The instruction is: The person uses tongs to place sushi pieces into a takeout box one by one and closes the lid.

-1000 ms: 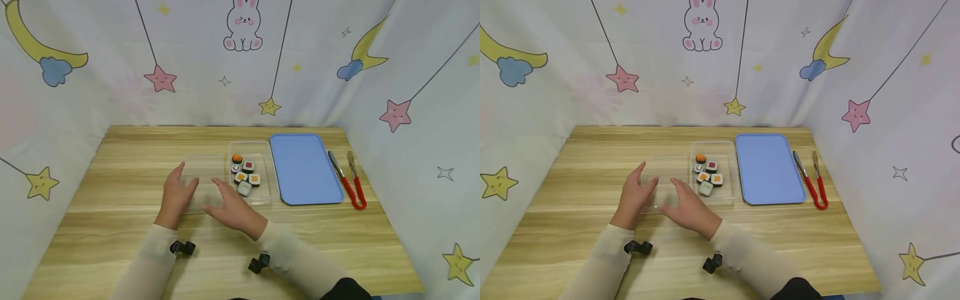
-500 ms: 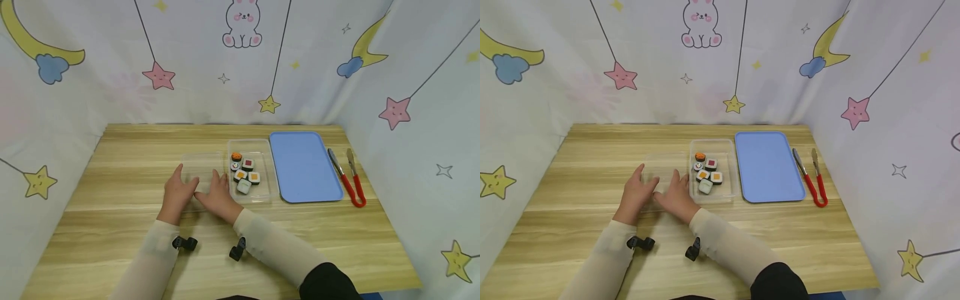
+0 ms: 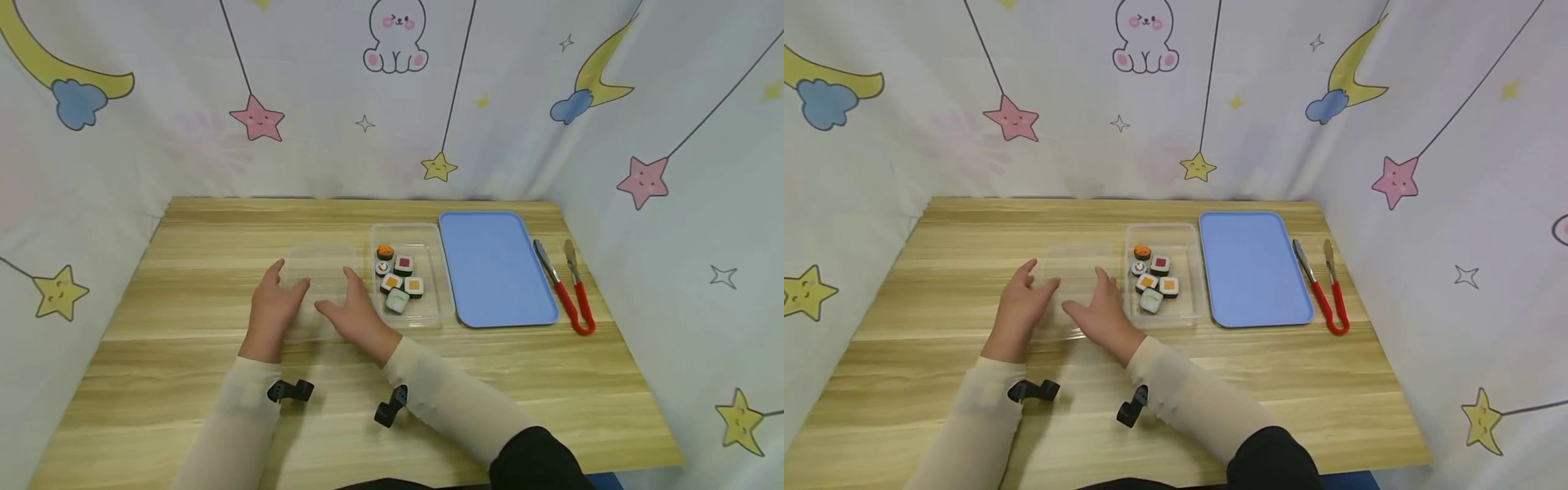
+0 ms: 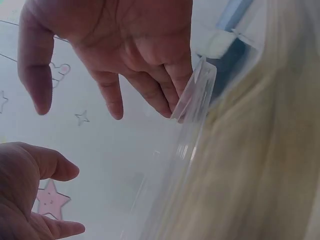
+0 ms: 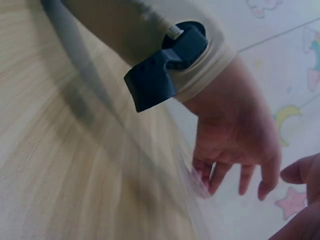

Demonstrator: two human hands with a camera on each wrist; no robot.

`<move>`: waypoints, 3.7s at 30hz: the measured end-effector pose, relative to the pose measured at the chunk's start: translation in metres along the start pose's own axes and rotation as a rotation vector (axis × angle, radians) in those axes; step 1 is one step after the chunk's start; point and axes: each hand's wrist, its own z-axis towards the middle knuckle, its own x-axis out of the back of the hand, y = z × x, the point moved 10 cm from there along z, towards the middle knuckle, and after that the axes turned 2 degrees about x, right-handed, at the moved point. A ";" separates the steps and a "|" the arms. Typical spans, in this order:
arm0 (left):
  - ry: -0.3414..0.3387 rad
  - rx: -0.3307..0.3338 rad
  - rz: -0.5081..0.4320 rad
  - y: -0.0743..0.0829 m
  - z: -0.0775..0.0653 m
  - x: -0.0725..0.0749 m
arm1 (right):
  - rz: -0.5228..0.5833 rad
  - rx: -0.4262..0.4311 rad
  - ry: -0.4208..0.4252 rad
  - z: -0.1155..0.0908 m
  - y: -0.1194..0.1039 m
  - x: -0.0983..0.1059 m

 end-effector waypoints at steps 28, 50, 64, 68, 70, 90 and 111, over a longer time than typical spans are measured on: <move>-0.014 -0.304 -0.444 0.116 -0.014 -0.017 | 0.095 0.226 0.276 -0.013 -0.039 0.139; -0.030 -0.449 -0.575 0.147 -0.019 -0.027 | 0.055 0.375 0.370 -0.023 -0.048 0.183; -0.079 -0.560 -0.562 0.154 -0.024 -0.038 | 0.012 0.367 0.441 -0.024 -0.043 0.198; -0.093 -0.581 -0.610 0.155 -0.027 -0.040 | 0.023 0.389 0.472 -0.025 -0.040 0.205; -0.098 -0.590 -0.645 0.156 -0.029 -0.041 | 0.068 0.405 0.478 -0.027 -0.038 0.207; -0.184 -0.721 -0.564 0.157 -0.043 -0.067 | 0.366 0.421 0.503 -0.029 -0.023 0.209; -0.330 -0.733 -0.590 0.159 -0.047 -0.090 | 0.661 0.320 0.484 -0.026 0.007 0.213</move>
